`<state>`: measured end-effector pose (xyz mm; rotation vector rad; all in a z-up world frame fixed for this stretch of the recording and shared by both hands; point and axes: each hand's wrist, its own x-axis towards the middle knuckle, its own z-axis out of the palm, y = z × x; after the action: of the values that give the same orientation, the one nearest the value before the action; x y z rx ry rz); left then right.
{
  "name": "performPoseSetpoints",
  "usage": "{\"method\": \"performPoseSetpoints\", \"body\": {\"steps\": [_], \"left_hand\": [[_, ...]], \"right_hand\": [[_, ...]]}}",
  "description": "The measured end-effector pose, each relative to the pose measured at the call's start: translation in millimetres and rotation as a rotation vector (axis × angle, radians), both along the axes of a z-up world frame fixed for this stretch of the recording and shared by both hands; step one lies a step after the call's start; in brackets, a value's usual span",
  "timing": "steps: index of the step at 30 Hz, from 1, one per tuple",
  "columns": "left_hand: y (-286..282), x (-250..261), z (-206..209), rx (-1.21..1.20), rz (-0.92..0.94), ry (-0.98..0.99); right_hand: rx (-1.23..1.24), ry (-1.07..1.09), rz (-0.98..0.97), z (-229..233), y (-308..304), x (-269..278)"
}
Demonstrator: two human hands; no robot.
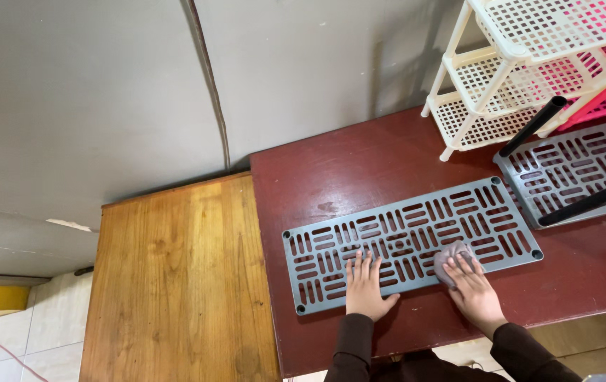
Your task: The person wipes two gray perforated plastic panels with a cloth, then inserts four black cylindrical legs into the corner holes of one panel to form a small table. The person continues wiping the second panel after the first is assembled.
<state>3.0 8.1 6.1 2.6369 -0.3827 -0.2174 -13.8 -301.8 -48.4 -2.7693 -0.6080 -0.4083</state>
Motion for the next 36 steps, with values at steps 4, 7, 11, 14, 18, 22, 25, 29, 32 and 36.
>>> {"method": "performPoseSetpoints", "body": {"steps": [4,7,11,14,18,22,25,29,32,36], "left_hand": [[2.7,1.4,-15.1,-0.019,-0.012,-0.026],[4.7,0.2,-18.1,0.029,-0.034,-0.098],[17.2,-16.2,2.6,0.142,0.125,-0.019],[36.8,-30.2,24.7,0.172,0.313,0.175],[51.5,-39.6,40.0,0.168,0.426,0.249],[57.4,-40.9,37.8,0.162,0.415,0.238],[67.8,-45.6,32.8,0.11,0.461,0.244],[89.5,-46.5,25.2,0.01,0.543,0.235],[104.5,-49.1,19.5,-0.037,0.567,0.196],[115.3,-53.1,11.4,-0.217,0.601,0.14]], "right_hand": [[-0.221,0.039,0.042,14.5,-20.9,8.9],[-0.438,0.093,-0.102,30.3,-53.5,21.5],[-0.249,0.033,-0.202,32.1,-51.9,20.9],[-0.044,-0.019,-0.17,23.9,-24.6,17.0],[-0.018,-0.025,-0.154,20.9,7.4,25.1],[-0.115,0.11,-0.082,9.2,60.4,21.2],[-0.08,0.114,0.022,-2.8,105.4,8.8],[-0.474,0.097,0.115,5.9,98.7,13.4],[-0.794,0.045,0.044,20.7,67.8,25.8],[-0.22,0.133,-0.072,16.9,68.3,29.9]]}}
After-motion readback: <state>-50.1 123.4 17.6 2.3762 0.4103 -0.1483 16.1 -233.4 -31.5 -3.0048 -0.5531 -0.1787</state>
